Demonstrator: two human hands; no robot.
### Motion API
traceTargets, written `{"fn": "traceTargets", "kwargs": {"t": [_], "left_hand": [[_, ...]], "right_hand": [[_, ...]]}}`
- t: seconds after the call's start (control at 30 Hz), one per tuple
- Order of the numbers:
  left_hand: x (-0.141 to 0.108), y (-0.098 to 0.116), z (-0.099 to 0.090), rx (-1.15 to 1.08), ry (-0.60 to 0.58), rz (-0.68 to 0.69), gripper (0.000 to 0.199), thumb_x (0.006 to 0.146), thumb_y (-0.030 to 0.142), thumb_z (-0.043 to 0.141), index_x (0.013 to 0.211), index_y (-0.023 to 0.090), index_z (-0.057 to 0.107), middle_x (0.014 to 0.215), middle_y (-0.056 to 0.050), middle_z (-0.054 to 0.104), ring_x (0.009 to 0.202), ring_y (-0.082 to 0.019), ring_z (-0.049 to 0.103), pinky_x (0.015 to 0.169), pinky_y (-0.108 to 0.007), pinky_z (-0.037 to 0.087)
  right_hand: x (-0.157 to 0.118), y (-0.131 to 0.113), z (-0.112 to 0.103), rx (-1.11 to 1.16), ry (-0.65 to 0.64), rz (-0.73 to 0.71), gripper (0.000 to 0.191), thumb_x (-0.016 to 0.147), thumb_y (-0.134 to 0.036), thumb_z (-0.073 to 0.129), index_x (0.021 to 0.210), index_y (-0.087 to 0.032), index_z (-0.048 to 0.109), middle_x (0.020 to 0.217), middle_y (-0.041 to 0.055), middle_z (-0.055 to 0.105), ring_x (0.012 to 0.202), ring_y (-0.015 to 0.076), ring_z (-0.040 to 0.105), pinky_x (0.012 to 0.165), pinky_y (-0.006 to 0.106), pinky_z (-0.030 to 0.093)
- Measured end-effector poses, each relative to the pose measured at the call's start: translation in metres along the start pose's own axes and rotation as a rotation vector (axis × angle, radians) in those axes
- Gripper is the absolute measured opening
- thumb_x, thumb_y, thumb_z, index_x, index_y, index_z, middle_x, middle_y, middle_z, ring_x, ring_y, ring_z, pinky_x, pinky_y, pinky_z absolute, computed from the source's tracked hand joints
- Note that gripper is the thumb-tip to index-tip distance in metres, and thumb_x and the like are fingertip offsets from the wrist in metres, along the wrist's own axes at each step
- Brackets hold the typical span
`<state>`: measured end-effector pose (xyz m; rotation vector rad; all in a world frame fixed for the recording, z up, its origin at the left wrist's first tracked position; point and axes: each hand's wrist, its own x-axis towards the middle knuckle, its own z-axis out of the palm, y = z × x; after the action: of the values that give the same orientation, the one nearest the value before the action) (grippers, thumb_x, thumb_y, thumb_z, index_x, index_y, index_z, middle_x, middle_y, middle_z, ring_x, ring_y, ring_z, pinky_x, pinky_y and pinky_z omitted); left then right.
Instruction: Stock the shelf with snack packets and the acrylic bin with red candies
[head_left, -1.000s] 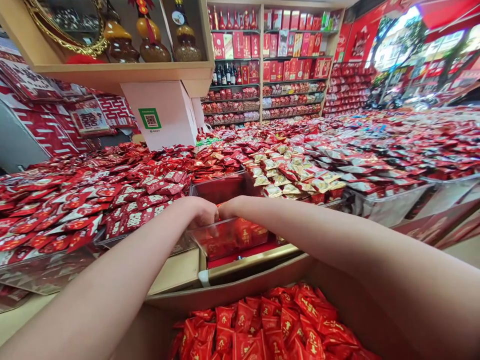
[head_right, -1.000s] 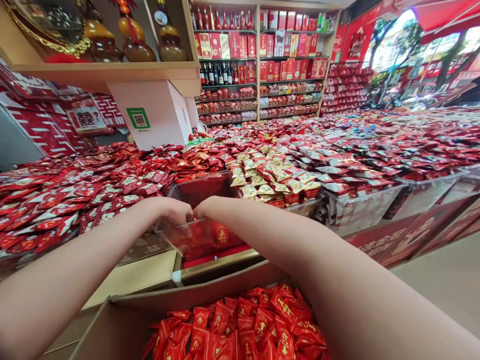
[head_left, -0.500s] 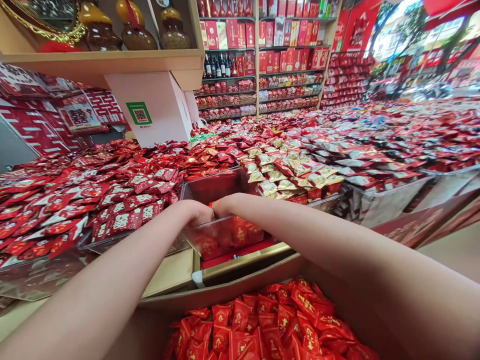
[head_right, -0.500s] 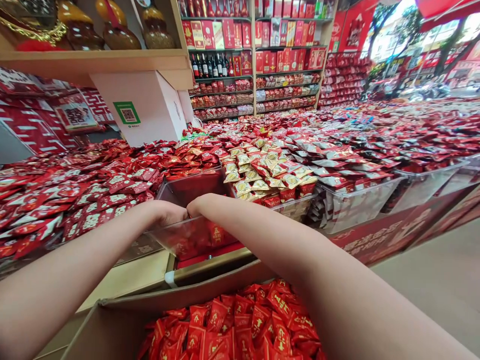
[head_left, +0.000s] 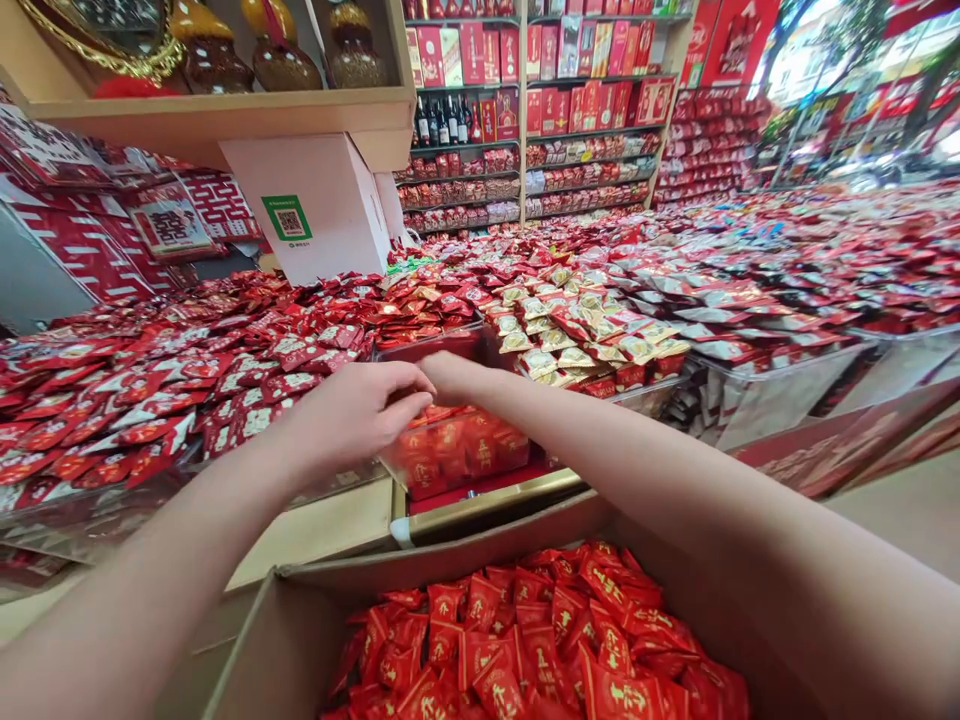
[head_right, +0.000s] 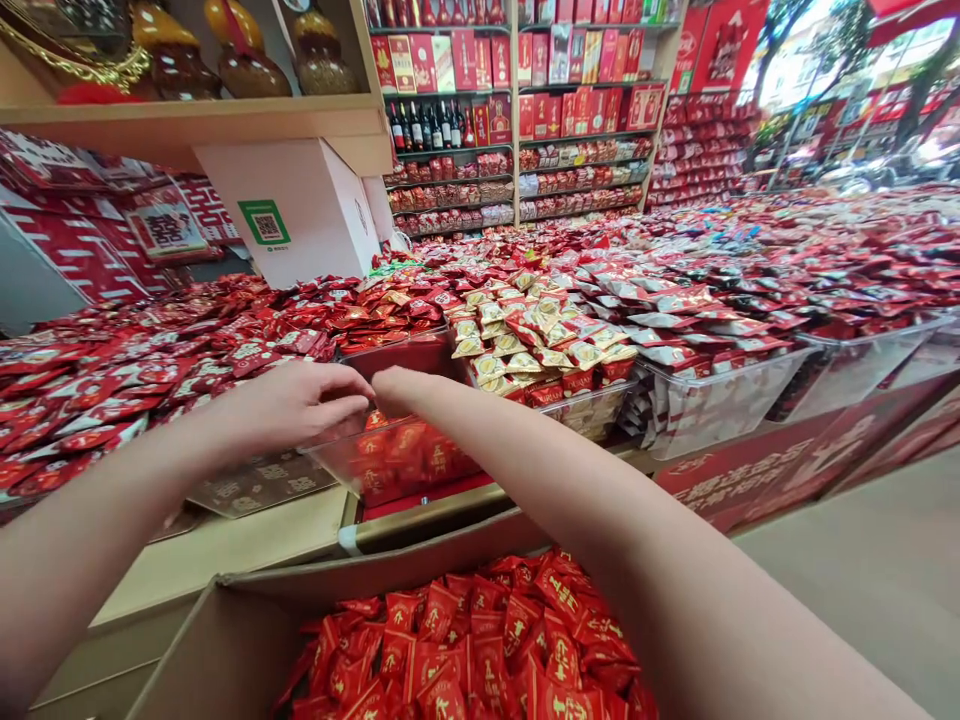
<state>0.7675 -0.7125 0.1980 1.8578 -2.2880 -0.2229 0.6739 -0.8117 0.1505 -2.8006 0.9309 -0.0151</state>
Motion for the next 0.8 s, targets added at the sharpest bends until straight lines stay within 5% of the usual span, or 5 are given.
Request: {"fn": "traceTargets", "kwargs": {"t": [0.07,0.17,0.3,0.5,0.8], "left_hand": [[-0.039,0.002,0.009,-0.061,0.208,0.097,0.025,0.072,0.039,0.046,0.083,0.027,0.066,0.075,0.002,0.067,0.067,-0.016,0.058,0.063,-0.023,0.041],[-0.093,-0.008,0.042,-0.234,0.11,0.062,0.025,0.073,0.043,0.046,0.08,0.029,0.065,0.068,0.003,0.066,0.06,-0.015,0.057,0.055,-0.022,0.041],[-0.128,-0.036,0.113,-0.38,-0.386,-0.086,0.023,0.075,0.031,0.044,0.08,0.026,0.065,0.071,0.001,0.067,0.064,-0.016,0.058,0.06,-0.023,0.042],[-0.125,-0.056,0.183,-0.487,-0.419,-0.144,0.024,0.071,0.03,0.049,0.087,0.022,0.066,0.084,-0.003,0.068,0.075,-0.018,0.058,0.071,-0.027,0.042],[-0.135,-0.056,0.198,-0.749,-0.371,-0.255,0.042,0.075,0.035,0.047,0.112,0.014,0.051,0.106,-0.01,0.063,0.097,-0.021,0.056,0.087,-0.032,0.04]], "right_hand": [[-0.024,-0.011,-0.006,0.039,0.288,-0.088,0.023,0.079,-0.018,0.044,0.095,-0.009,0.059,0.097,0.0096,0.059,0.091,0.0194,0.053,0.078,0.026,0.037],[-0.075,-0.031,0.007,0.171,0.577,-0.308,0.022,0.084,-0.022,0.04,0.092,-0.011,0.057,0.088,0.0049,0.059,0.083,0.0133,0.052,0.073,0.021,0.036],[-0.13,-0.045,0.086,0.163,0.115,-0.449,0.018,0.082,-0.023,0.042,0.081,-0.015,0.058,0.075,0.0037,0.06,0.066,0.0118,0.053,0.061,0.021,0.037],[-0.127,-0.045,0.22,0.234,-0.4,0.071,0.038,0.071,-0.042,0.056,0.098,-0.014,0.056,0.092,0.013,0.061,0.08,0.0239,0.058,0.063,0.029,0.041],[-0.119,-0.042,0.216,0.737,-0.261,0.295,0.017,0.072,-0.025,0.061,0.082,-0.012,0.055,0.071,0.0,0.059,0.064,0.0097,0.054,0.057,0.019,0.04]]}}
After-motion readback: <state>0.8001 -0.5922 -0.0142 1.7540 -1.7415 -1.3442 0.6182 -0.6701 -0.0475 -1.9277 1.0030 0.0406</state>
